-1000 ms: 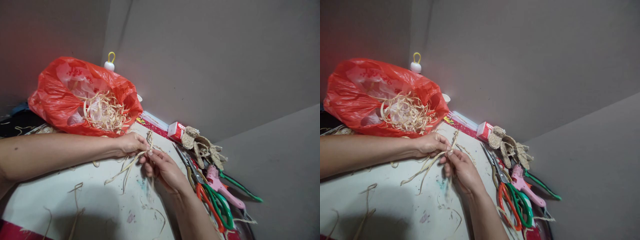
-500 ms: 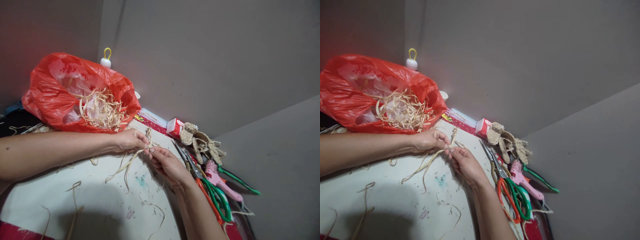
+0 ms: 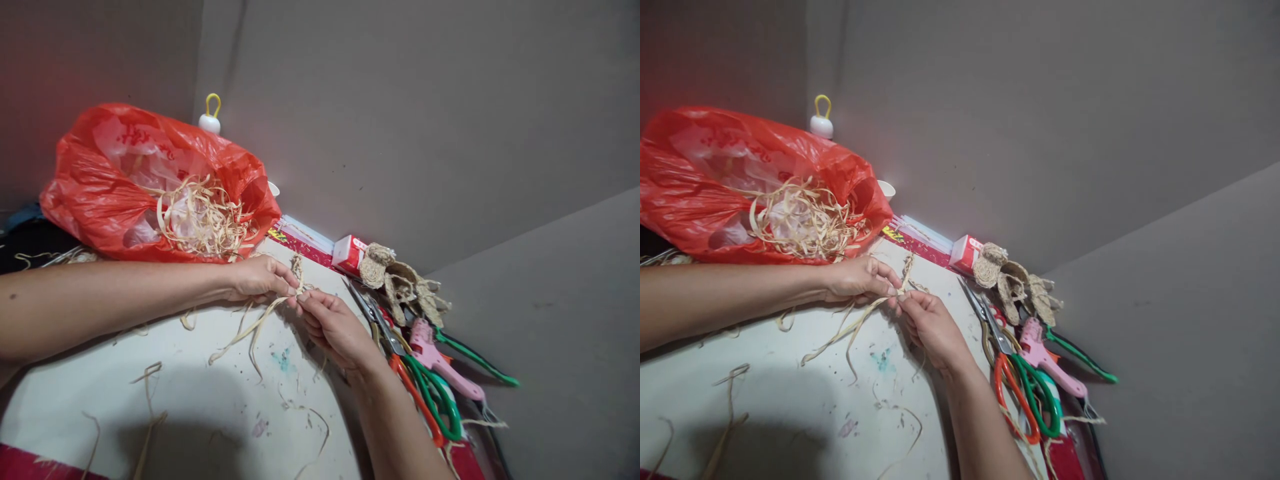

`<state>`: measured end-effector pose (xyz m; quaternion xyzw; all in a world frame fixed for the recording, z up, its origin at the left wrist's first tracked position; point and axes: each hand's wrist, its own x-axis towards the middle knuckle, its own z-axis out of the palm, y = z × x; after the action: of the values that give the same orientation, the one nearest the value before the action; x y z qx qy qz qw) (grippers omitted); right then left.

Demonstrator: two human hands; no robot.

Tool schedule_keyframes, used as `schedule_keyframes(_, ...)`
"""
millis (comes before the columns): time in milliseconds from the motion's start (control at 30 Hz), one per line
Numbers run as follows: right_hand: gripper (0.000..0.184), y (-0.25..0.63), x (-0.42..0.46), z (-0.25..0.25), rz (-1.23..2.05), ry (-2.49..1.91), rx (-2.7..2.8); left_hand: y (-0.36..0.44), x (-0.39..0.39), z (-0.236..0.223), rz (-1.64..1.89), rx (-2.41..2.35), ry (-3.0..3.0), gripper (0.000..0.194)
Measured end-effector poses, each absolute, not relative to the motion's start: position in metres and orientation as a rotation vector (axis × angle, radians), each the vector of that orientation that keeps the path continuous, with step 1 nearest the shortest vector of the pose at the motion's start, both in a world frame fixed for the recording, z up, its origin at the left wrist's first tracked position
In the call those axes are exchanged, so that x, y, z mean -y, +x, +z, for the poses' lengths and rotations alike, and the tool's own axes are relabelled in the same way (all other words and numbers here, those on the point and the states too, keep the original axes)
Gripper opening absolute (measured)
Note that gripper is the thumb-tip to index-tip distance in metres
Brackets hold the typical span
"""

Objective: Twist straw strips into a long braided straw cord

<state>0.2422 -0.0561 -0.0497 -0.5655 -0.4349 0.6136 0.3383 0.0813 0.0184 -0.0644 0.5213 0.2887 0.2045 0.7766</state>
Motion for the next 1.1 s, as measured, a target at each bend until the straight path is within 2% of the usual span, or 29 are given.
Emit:
schedule_keyframes(300,0.027,0.248,0.056,-0.051,1.711,-1.390,1.220,0.081,-0.018,-0.064,0.455,-0.661,1.218,0.027)
schedule_keyframes(533,0.029,0.246,0.053,-0.053,1.705,-1.372,1.190,0.084,-0.017,-0.071,0.506,-0.619,1.298,0.021)
schedule_keyframes(767,0.025,0.234,0.054,-0.063,1.691,-1.389,0.904,0.081,-0.012,-0.067,0.537,-0.685,1.989,0.017)
schedule_keyframes(1100,0.015,0.220,0.057,-0.067,1.508,-1.506,0.844,0.075,-0.001,-0.033,0.257,-0.842,2.642,0.017)
